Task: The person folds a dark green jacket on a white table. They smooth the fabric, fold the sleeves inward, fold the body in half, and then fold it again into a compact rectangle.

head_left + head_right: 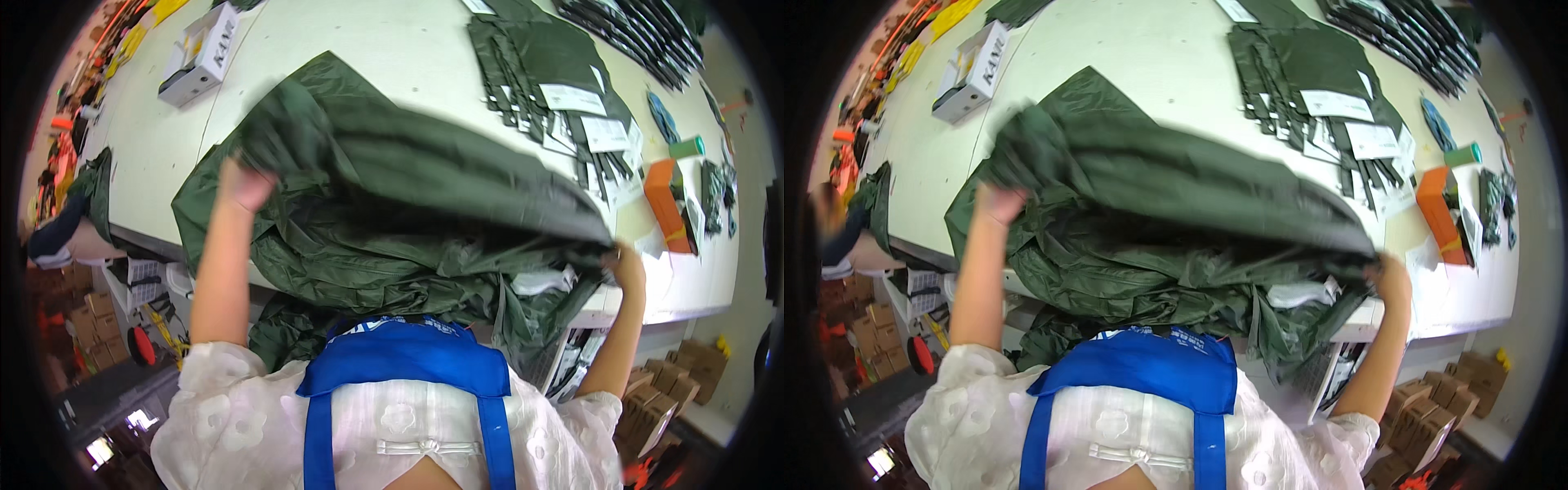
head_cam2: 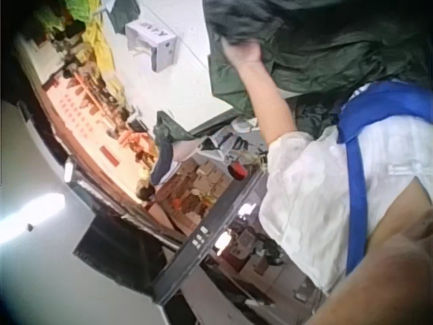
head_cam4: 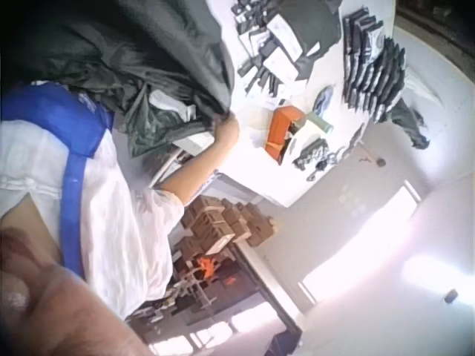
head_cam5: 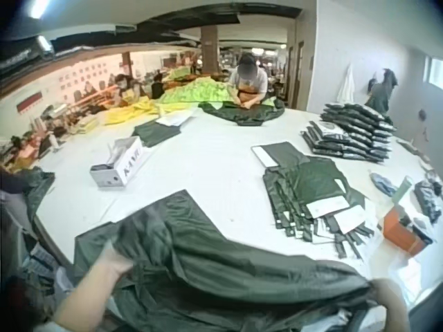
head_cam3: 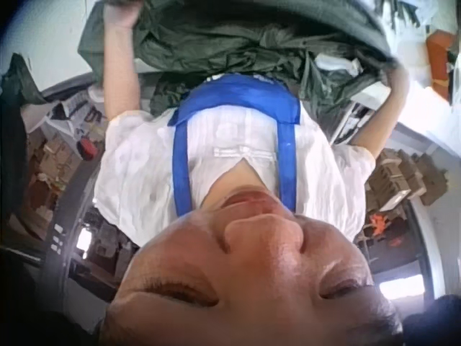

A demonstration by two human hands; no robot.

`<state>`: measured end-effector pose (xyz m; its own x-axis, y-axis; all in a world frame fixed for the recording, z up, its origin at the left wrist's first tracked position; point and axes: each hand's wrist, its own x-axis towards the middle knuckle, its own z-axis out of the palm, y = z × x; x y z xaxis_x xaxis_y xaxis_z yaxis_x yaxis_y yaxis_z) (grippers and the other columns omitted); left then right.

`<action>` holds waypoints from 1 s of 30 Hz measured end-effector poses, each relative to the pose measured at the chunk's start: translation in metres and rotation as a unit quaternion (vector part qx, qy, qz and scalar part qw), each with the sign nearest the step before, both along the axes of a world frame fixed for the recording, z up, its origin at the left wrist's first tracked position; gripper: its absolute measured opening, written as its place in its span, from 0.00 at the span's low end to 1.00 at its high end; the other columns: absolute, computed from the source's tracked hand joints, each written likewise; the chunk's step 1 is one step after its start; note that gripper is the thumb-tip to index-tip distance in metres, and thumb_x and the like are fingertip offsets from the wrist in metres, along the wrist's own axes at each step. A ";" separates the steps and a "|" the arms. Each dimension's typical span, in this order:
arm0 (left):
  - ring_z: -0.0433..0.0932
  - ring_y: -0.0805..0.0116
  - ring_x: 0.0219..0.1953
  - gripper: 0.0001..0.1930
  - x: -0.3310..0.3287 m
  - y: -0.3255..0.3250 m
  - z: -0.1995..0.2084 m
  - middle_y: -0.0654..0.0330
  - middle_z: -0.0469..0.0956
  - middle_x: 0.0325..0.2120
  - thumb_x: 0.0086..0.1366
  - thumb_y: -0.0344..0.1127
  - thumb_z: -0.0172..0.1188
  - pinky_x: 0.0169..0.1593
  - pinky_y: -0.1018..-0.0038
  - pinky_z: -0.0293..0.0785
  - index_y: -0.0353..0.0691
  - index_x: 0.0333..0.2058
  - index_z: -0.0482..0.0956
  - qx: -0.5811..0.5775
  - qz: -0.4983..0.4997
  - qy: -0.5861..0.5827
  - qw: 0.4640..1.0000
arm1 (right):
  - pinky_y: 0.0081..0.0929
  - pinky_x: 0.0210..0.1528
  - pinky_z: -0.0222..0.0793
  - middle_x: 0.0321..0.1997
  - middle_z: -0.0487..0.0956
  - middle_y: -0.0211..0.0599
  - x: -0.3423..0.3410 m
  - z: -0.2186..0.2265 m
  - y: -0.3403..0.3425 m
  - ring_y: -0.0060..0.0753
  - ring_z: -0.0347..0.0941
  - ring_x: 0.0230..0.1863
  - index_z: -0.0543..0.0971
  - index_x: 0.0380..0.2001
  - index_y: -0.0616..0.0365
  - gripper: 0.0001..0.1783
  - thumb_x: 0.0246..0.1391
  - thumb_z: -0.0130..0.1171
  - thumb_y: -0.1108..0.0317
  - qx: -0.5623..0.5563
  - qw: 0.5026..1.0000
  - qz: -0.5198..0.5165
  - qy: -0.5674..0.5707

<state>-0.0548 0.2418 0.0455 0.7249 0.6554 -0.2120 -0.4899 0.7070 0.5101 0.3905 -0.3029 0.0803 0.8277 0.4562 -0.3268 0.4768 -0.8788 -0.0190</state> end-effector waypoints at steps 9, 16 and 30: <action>0.76 0.70 0.47 0.25 0.016 -0.133 0.022 0.59 0.77 0.46 0.56 0.24 0.64 0.53 0.70 0.71 0.33 0.53 0.71 0.123 -0.130 0.101 0.979 | 0.22 0.48 0.66 0.59 0.72 0.34 -0.169 0.032 0.231 0.25 0.71 0.46 0.67 0.61 0.55 0.33 0.51 0.61 0.61 0.411 0.760 0.228 0.450; 0.74 0.71 0.48 0.26 0.020 -0.128 0.080 0.59 0.79 0.43 0.51 0.24 0.66 0.52 0.75 0.68 0.32 0.51 0.73 0.456 -0.214 0.250 0.827 | 0.18 0.43 0.64 0.33 0.74 0.25 -0.218 0.018 0.295 0.21 0.69 0.37 0.73 0.35 0.60 0.22 0.34 0.71 0.73 0.408 0.624 0.126 0.654; 0.74 0.49 0.36 0.09 0.036 -0.148 0.064 0.49 0.69 0.37 0.49 0.19 0.57 0.39 0.63 0.73 0.33 0.32 0.75 0.679 0.118 0.451 0.567 | 0.33 0.27 0.63 0.20 0.67 0.37 -0.250 0.034 0.263 0.46 0.64 0.23 0.68 0.22 0.58 0.16 0.36 0.68 0.76 0.508 0.794 0.330 0.059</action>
